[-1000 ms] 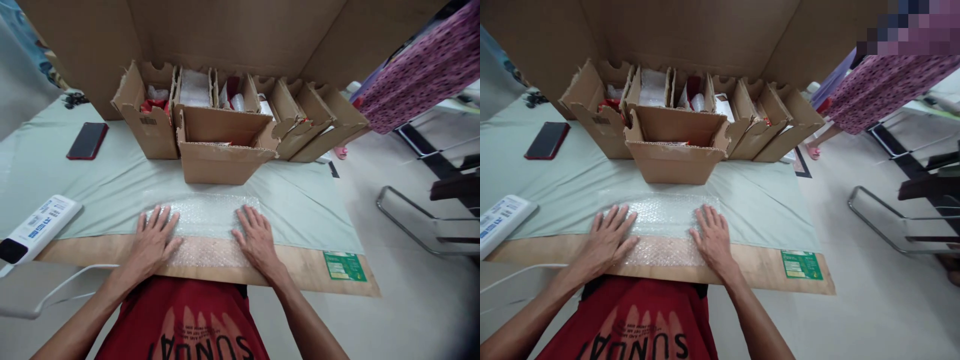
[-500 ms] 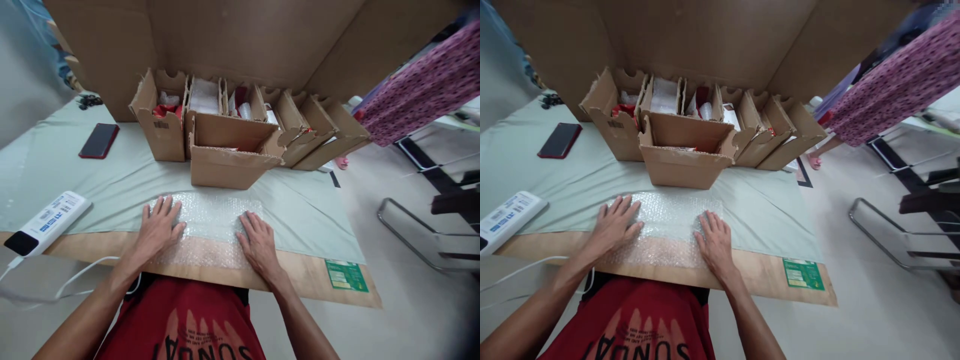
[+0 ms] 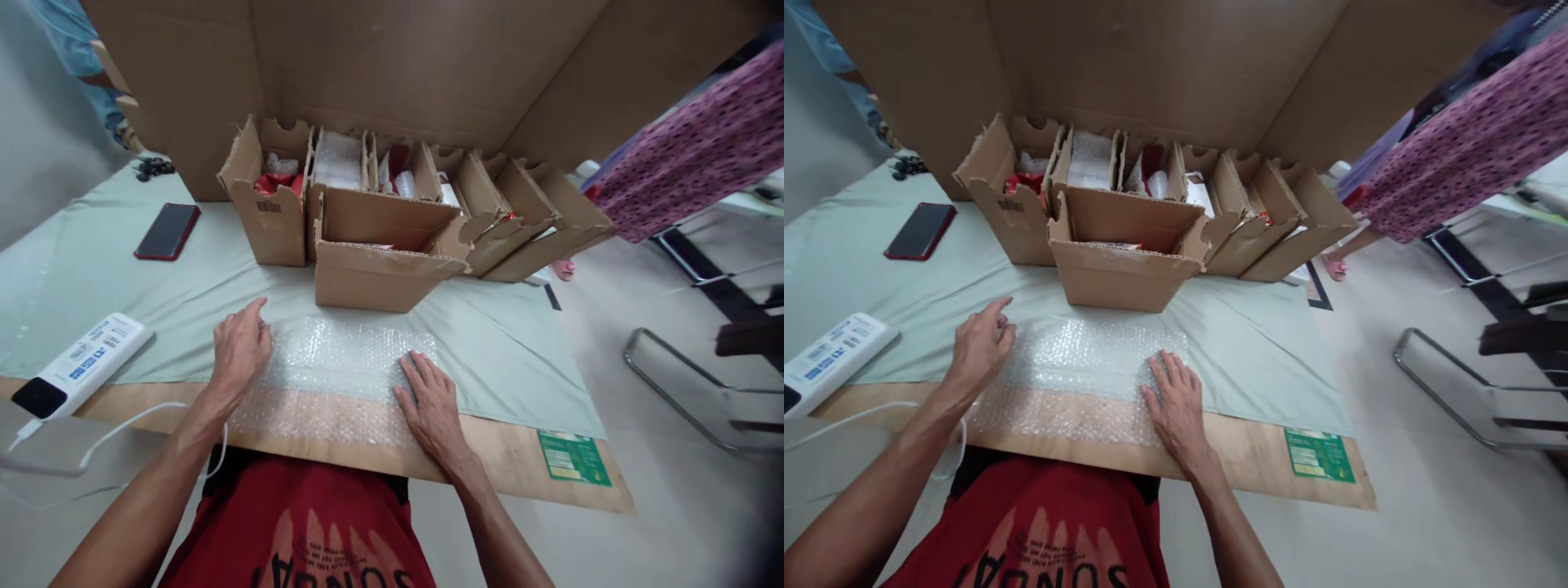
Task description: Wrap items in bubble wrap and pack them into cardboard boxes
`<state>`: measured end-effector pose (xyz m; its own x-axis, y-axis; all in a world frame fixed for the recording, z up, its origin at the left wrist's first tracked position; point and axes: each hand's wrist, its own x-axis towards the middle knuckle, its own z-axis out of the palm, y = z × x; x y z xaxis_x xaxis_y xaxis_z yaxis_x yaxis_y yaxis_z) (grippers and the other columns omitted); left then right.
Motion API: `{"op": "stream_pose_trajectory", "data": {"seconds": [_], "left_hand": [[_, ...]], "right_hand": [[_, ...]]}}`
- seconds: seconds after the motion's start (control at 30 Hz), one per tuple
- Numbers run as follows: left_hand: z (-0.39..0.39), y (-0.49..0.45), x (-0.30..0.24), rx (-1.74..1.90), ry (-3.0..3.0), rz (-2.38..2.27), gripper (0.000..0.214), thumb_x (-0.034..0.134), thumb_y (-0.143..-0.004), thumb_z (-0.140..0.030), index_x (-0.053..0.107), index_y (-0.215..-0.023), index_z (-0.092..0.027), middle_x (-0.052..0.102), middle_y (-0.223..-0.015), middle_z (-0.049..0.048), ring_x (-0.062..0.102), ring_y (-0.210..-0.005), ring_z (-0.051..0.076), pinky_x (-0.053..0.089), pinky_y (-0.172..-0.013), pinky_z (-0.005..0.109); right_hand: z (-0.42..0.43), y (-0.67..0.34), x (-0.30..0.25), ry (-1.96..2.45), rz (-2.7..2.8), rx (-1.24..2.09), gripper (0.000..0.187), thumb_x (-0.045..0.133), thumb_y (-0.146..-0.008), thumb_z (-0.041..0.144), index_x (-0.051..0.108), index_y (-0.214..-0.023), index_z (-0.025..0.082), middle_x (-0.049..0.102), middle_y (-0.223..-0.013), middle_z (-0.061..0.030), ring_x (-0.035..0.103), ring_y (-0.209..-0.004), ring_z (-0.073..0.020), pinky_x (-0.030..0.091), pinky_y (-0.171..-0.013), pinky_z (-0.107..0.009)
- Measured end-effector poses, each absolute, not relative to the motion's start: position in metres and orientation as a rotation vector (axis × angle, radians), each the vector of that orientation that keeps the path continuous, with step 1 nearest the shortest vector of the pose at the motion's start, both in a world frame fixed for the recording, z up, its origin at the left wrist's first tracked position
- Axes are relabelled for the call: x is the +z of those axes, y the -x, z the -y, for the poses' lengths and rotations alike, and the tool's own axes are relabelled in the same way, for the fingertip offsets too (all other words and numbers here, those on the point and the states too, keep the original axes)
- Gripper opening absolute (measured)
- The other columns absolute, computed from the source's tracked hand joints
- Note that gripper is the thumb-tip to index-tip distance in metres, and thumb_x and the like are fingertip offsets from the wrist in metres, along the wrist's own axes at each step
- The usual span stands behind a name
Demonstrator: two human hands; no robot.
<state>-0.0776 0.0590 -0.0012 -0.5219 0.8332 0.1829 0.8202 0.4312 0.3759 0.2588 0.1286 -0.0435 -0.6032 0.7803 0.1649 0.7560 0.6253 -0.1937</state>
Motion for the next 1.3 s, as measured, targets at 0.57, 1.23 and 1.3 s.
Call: {"op": "stream_pose_trajectory", "data": {"seconds": [0.57, 1.23, 1.3], "left_hand": [[0.014, 0.027, -0.019, 0.516, -2.189, -1.938, 0.038, 0.054, -0.093, -0.029, 0.061, -0.130, -0.026, 0.051, -0.153, 0.0119, 0.039, -0.147, 0.033, 0.037, -0.119, 0.054], [0.021, 0.084, -0.007, 0.715, -1.387, -2.221, 0.028, 0.052, -0.083, -0.041, 0.070, -0.098, -0.026, 0.079, -0.102, 0.0040, 0.073, -0.098, 0.028, 0.056, -0.089, 0.039], [0.003, 0.079, -0.005, 0.799, -1.164, -2.295, 0.034, 0.057, -0.081, -0.050, 0.070, -0.100, -0.025, 0.078, -0.097, 0.0036, 0.073, -0.092, 0.026, 0.057, -0.082, 0.035]], "right_hand": [[-0.088, -0.345, -0.028, 1.164, 2.567, 0.330, 0.048, 0.046, -0.093, 0.013, 0.066, -0.133, 0.029, 0.063, -0.143, -0.0083, 0.060, -0.129, -0.0290, 0.051, -0.103, -0.052], [-0.115, -0.323, -0.014, 1.418, 1.433, 1.352, 0.034, 0.063, -0.089, 0.055, 0.064, -0.098, 0.022, 0.072, -0.078, -0.0041, 0.065, -0.064, -0.0194, 0.056, -0.067, -0.035], [-0.118, -0.322, -0.018, 1.344, 1.305, 1.459, 0.046, 0.064, -0.087, 0.058, 0.063, -0.115, 0.021, 0.075, -0.087, -0.0067, 0.066, -0.067, -0.0197, 0.056, -0.070, -0.037]]}}
